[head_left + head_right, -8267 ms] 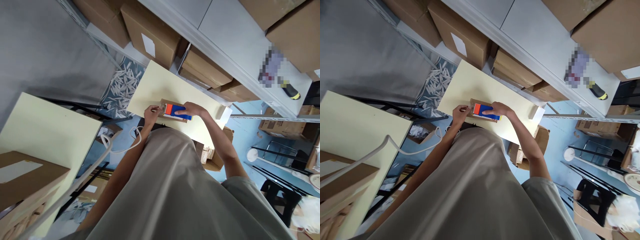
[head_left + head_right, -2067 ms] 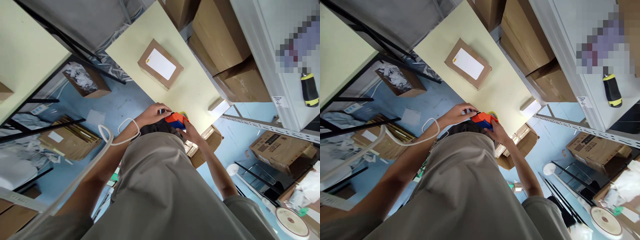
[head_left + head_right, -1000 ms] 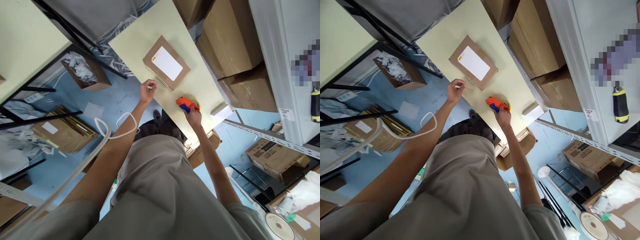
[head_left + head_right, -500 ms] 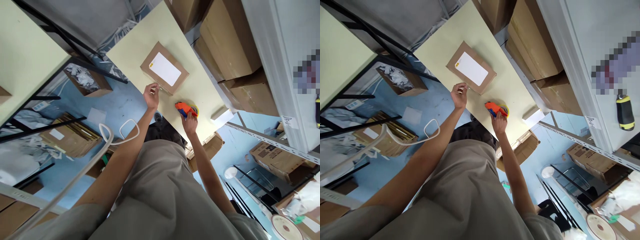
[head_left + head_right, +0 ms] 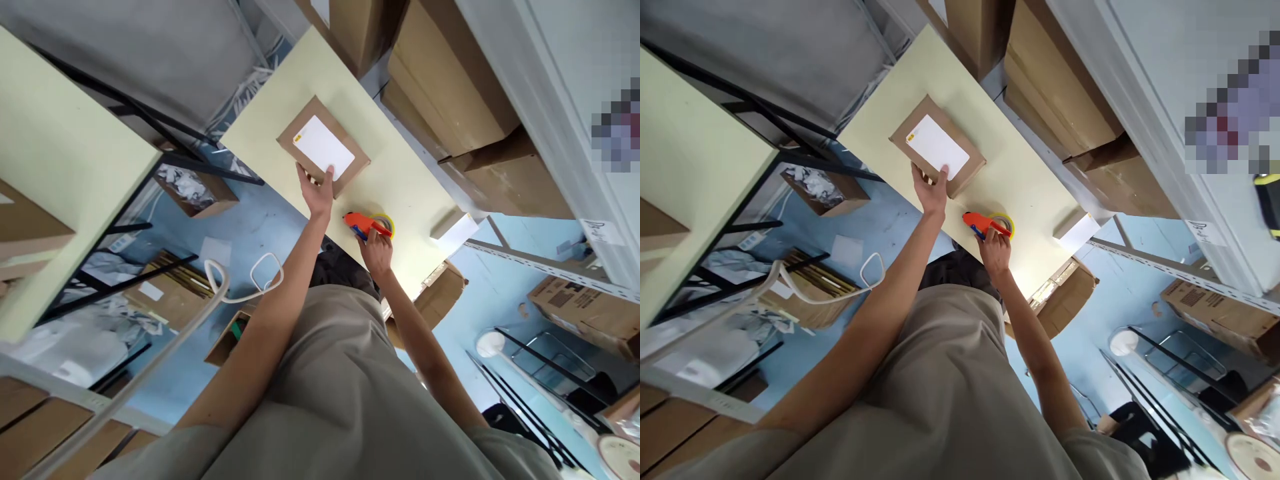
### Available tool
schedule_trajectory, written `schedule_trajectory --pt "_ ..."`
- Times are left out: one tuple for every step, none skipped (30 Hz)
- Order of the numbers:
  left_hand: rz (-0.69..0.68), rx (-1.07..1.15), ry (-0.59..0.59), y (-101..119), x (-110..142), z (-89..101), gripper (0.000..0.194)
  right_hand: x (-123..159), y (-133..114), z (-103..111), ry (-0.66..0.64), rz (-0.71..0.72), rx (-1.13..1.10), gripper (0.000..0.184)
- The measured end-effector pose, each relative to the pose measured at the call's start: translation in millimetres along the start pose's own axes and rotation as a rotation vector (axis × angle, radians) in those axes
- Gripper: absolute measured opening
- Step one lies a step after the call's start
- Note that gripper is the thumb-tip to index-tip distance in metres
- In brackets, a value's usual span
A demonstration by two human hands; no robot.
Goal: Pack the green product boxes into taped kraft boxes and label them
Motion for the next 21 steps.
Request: schedule_trajectory --pt "-0.007 0.003 -0.021 3 -8 1.1 0.099 -1 -5 0 -0.009 0.008 -0.005 0.042" --pt "-0.015 -0.005 -0.071 6 -18 3.4 0.105 -3 -12 0 -0.021 0.02 -0.015 0.042" --pt "-0.02 -0.018 -0.124 9 -29 7.2 0.107 -6 -21 0 -0.033 0.036 -0.031 0.042" --pt "-0.022 -0.04 -0.174 13 -40 12.2 0.105 -8 -30 0 -0.045 0.054 -0.051 0.042" --pt "-0.024 -0.07 -0.219 16 -50 17.8 0.102 -11 -40 -1 -0.057 0.071 -0.074 0.041" --pt "-0.029 -0.108 -0.258 20 -59 23.4 0.098 -13 -49 -1 -0.071 0.082 -0.097 0.041" --pt "-0.035 -0.149 -0.289 24 -66 28.6 0.093 -15 -56 -2 -0.092 0.088 -0.119 0.04" --pt "-0.043 -0.189 -0.316 28 -71 32.9 0.089 -16 -62 -2 -0.115 0.087 -0.14 0.039" --pt "-0.05 -0.224 -0.339 31 -74 36.2 0.087 -15 -66 -2 -0.136 0.083 -0.16 0.037" --pt "-0.056 -0.259 -0.359 34 -75 38.3 0.088 -14 -67 -1 -0.152 0.077 -0.18 0.035" --pt "-0.063 -0.295 -0.379 36 -74 39.3 0.09 -12 -67 0 -0.163 0.069 -0.196 0.033" --pt "-0.072 -0.334 -0.399 37 -72 39.3 0.093 -9 -65 1 -0.167 0.059 -0.21 0.031" --pt "-0.085 -0.375 -0.417 37 -69 38.5 0.094 -5 -62 3 -0.167 0.047 -0.223 0.03" --pt "-0.102 -0.417 -0.428 36 -66 37.1 0.095 -2 -59 4 -0.165 0.035 -0.237 0.029" --pt "-0.123 -0.46 -0.43 35 -63 35.5 0.095 1 -55 6 -0.161 0.028 -0.25 0.028" --pt "-0.148 -0.501 -0.43 34 -60 33.8 0.096 4 -51 8 -0.155 0.026 -0.262 0.027" --pt "-0.174 -0.537 -0.426 34 -58 32.2 0.098 8 -46 10 -0.149 0.028 -0.269 0.027" --pt "-0.201 -0.567 -0.424 34 -56 30.9 0.101 11 -40 11 -0.144 0.031 -0.272 0.027" --pt "-0.225 -0.591 -0.425 34 -55 30.0 0.103 15 -33 12 -0.142 0.032 -0.269 0.028" --pt "-0.243 -0.605 -0.429 35 -54 29.5 0.103 20 -24 12 -0.142 0.03 -0.257 0.029" --pt "-0.252 -0.61 -0.434 37 -54 29.5 0.102 26 -12 12 -0.142 0.023 -0.237 0.03"
Point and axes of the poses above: each hand's wrist, its own x-axis away from the middle knuckle, its own z-axis out of the back of the hand, y = z × x, the point moved 2 cm from there along -x, towards the middle knuckle, and after that the axes turned 9 degrees about y, right-handed, at the moved point
